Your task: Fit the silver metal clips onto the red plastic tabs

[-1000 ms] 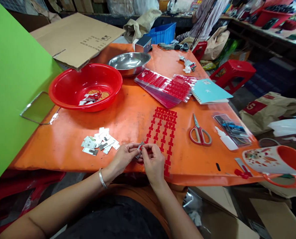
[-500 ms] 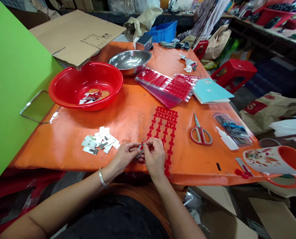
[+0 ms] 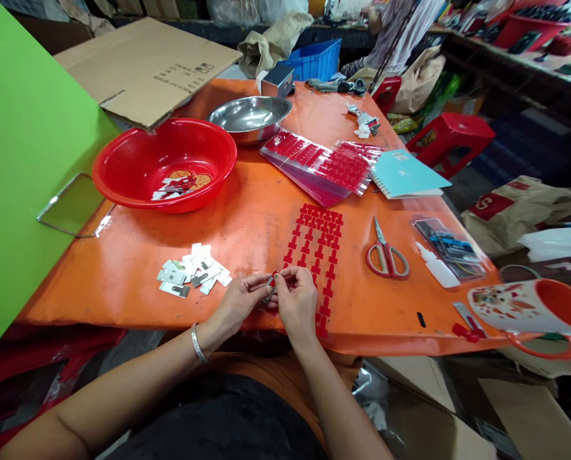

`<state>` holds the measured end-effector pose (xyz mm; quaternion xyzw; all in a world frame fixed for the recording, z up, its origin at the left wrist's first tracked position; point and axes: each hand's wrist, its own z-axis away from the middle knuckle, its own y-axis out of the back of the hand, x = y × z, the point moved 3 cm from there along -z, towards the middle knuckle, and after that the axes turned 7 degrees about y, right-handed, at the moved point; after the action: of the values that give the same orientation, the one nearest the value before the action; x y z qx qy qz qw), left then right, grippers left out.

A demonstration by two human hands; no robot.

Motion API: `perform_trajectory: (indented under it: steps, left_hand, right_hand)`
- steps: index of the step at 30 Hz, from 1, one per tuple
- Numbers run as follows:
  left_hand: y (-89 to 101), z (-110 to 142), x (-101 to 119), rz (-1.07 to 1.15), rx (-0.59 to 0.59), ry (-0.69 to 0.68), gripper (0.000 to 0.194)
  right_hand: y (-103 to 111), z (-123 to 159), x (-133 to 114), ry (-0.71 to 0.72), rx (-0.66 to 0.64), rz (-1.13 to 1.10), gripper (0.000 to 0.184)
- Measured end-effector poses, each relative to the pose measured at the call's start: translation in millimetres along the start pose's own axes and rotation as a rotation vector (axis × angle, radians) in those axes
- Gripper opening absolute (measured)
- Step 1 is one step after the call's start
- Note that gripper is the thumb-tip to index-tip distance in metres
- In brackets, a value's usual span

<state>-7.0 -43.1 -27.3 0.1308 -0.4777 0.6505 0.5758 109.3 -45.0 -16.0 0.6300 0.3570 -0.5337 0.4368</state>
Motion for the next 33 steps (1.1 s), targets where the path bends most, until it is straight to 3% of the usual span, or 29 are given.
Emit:
perform_trajectory:
  steps: [2,4,8,12,15,17,20,23,25,27,29,31,33]
  left_hand:
    - [-0.8,1,1,-0.004,0.007,0.008,0.039]
    - [-1.4,3,3,-0.004,0.017,0.008,0.041]
    - [-1.0,4,5,-0.013,0.017,-0.010,0.039]
    - [-2.0,4,3,-0.045,-0.024,-0.020,0.035]
    - [-5.2,8,13,-0.103,-0.049,-0.025,0.030]
    - [-4.8,13,34,-0.181,-0.026,-0.084,0.026]
    - [10.0,18,93,-0.333,0.122,-0.331,0.026]
    - [45.5,19,166,-0.549,0.397,-0.660,0.036]
    - [73.9,15,208,-0.773,0.567,-0.761,0.041]
    - [101.7,8,240,-1.004,0.731,-0.723,0.042]
    - [123.6,3,260,-1.184,0.847,-0.601,0.040]
    - [136.5,0,269,-1.303,0.908,-0.454,0.036]
    - [138.1,3,269,-1.375,0.928,-0.404,0.035]
  right_hand:
    - [1,-3,-1,-0.057,0.026,-0.102,0.039]
    - [0,-6,-2,-0.123,-0.028,-0.161,0.046]
    - [-1,-8,-2,-0.219,-0.206,-0.151,0.036]
    - [0,-8,2,-0.279,-0.229,-0.220,0.033]
    - [3,-11,0,-0.246,-0.255,-0.224,0.034]
    - [8,-14,-4,-0.201,-0.241,-0.198,0.038]
    - [16,-17,-12,-0.108,-0.216,-0.082,0.042]
    - [15,-17,-19,0.072,-0.257,0.098,0.032]
    - [6,-14,-21,0.225,-0.318,0.199,0.021]
    - [-10,-9,-21,0.366,-0.396,0.274,0.014]
    - [-29,-4,-22,0.493,-0.463,0.336,0.015]
    - [-49,-1,-23,0.606,-0.517,0.401,0.018]
    - [-69,1,-26,0.710,-0.567,0.475,0.022]
